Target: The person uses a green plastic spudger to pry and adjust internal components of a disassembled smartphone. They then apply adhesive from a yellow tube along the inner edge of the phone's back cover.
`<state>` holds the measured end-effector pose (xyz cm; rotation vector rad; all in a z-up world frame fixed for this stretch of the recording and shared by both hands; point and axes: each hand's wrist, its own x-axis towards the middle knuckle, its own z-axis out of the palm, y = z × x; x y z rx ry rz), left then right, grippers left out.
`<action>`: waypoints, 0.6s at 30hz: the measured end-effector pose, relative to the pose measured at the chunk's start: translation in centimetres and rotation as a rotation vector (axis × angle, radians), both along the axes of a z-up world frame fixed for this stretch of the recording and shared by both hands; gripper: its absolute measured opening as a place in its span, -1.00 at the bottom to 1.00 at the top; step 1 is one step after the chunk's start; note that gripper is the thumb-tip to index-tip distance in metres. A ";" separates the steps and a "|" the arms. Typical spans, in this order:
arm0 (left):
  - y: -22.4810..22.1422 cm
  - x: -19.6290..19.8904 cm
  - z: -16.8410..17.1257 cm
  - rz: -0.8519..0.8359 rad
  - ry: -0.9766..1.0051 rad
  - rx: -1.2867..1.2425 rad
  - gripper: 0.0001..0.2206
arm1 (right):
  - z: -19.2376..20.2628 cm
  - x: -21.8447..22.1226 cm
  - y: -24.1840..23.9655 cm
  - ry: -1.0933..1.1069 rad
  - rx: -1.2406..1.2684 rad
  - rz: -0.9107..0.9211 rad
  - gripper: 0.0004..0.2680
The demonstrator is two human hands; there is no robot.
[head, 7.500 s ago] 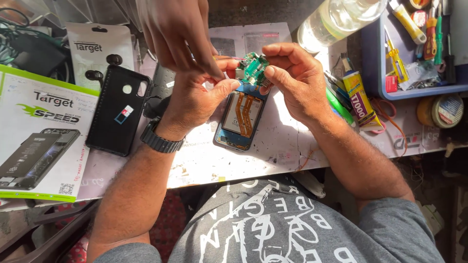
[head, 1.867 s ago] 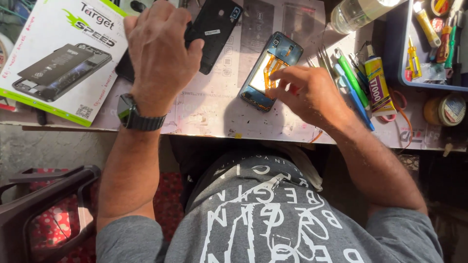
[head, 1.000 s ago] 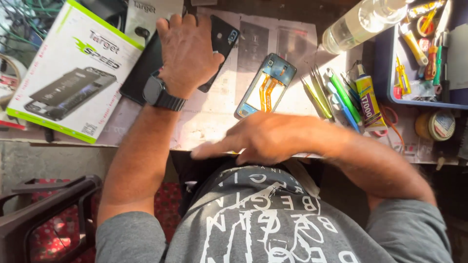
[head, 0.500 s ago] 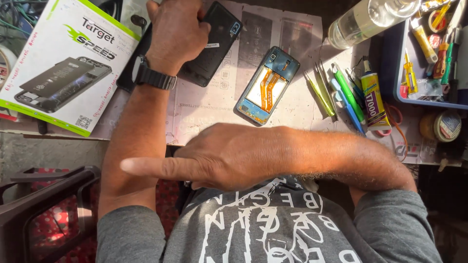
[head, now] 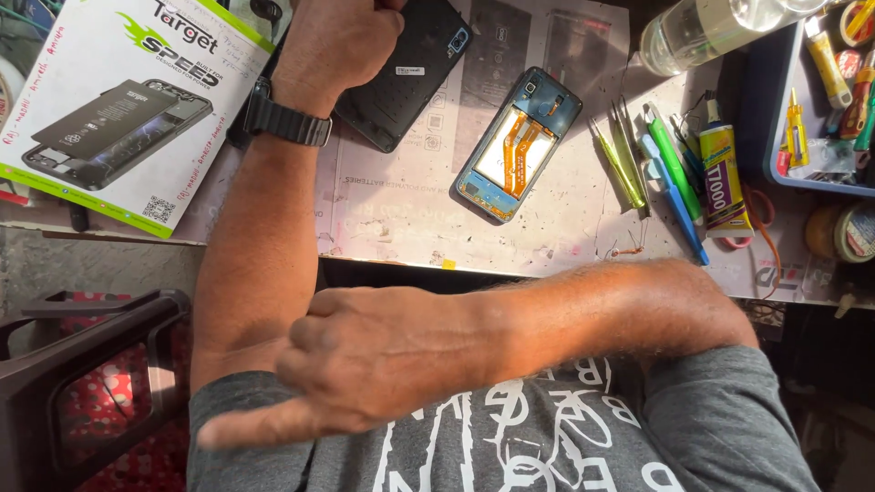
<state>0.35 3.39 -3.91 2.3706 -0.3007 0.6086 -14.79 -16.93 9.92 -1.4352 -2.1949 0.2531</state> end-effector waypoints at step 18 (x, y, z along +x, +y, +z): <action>0.6 0.6 -1.6 0.106 -0.368 0.717 -0.89 | 4.2 14.0 -5.2 -0.156 0.068 -0.643 -0.69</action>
